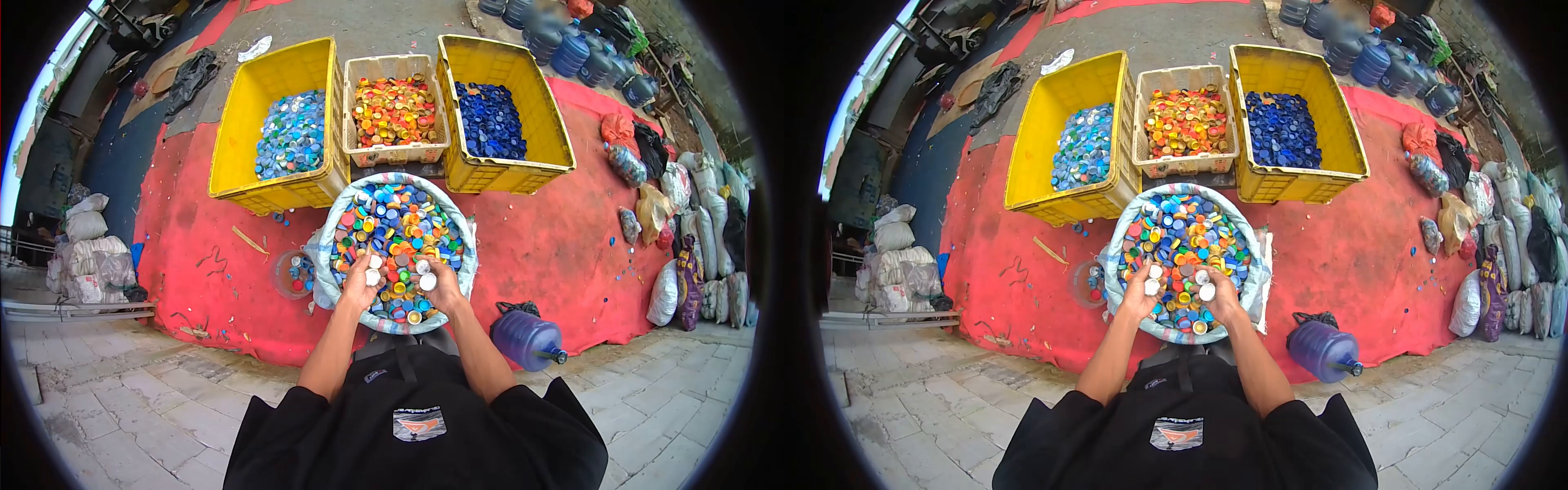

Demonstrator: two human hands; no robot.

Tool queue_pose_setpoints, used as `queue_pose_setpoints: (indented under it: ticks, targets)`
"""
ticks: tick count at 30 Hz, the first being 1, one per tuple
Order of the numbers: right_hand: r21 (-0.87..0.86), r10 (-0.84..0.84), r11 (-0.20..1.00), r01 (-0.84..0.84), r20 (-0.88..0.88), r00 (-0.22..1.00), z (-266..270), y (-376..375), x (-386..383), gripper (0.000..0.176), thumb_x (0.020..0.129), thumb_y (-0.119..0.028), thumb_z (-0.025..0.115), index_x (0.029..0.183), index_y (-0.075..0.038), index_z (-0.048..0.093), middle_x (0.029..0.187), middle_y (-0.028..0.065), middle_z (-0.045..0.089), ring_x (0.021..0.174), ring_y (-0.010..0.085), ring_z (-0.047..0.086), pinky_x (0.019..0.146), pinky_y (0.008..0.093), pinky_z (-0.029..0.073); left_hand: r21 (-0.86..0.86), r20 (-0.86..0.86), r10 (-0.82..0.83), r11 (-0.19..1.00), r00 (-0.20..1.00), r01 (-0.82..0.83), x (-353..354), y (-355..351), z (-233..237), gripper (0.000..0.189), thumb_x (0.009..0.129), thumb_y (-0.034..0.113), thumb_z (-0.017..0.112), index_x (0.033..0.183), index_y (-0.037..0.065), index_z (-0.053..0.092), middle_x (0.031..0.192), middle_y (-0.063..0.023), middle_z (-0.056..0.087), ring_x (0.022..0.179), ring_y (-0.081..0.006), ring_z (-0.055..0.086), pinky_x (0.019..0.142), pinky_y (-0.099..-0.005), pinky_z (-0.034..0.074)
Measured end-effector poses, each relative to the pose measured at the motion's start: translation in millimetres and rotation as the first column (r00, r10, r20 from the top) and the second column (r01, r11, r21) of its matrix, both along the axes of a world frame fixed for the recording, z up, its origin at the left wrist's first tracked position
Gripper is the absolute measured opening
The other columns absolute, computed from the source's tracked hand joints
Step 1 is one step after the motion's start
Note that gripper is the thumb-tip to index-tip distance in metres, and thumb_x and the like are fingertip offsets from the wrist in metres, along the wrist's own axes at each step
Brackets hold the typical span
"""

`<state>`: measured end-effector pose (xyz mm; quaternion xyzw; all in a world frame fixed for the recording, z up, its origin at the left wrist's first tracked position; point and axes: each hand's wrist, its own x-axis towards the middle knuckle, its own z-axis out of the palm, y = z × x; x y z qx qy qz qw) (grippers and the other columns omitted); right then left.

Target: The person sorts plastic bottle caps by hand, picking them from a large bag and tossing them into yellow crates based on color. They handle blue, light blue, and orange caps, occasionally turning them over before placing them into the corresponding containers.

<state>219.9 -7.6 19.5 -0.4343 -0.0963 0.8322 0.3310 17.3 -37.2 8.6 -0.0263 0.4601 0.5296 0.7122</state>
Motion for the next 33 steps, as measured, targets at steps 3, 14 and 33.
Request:
queue_pose_setpoints:
  ticks: [3, 14, 33]
  targets:
    - [-0.044, -0.012, 0.999, 0.006, -0.145, 0.989, 13, 0, -2, 0.035, 0.098, -0.028, 0.035, 0.119, -0.006, 0.052, 0.098, 0.0101, 0.064, 0.079, 0.019, 0.063, 0.062, 0.0312, 0.05, 0.054, 0.063, 0.018, 0.998, 0.998, -0.022, 4, -12, 13, 0.026, 0.097, 0.035, 0.048, 0.099, 0.011, 0.058, 0.09, -0.0047, 0.066, 0.069, -0.0131, 0.065, 0.05, -0.0232, 0.052]
    - [-0.077, -0.009, 0.997, -0.011, -0.261, 0.965, -13, -14, -36, 0.036, 0.09, -0.027, 0.044, 0.115, -0.003, 0.052, 0.115, 0.0143, 0.057, 0.109, 0.03, 0.057, 0.09, 0.0427, 0.046, 0.049, 0.211, 0.178, 0.98, 0.961, -0.193, -5, -36, -1, 0.028, 0.095, 0.034, 0.05, 0.109, 0.011, 0.056, 0.099, -0.0073, 0.066, 0.086, -0.0214, 0.064, 0.075, -0.0377, 0.053]
    - [0.406, -0.264, 0.865, 0.294, -0.131, 0.956, 112, 126, -179, 0.066, 0.087, -0.015, 0.051, 0.139, 0.007, 0.018, 0.147, 0.029, 0.021, 0.135, 0.0405, 0.028, 0.108, 0.05, 0.031, 0.217, -0.124, 0.565, 0.818, 0.816, -0.533, -201, 115, 74, 0.048, 0.09, 0.027, 0.05, 0.133, 0.014, 0.034, 0.132, -0.0172, 0.037, 0.124, -0.0282, 0.038, 0.105, -0.0464, 0.027]
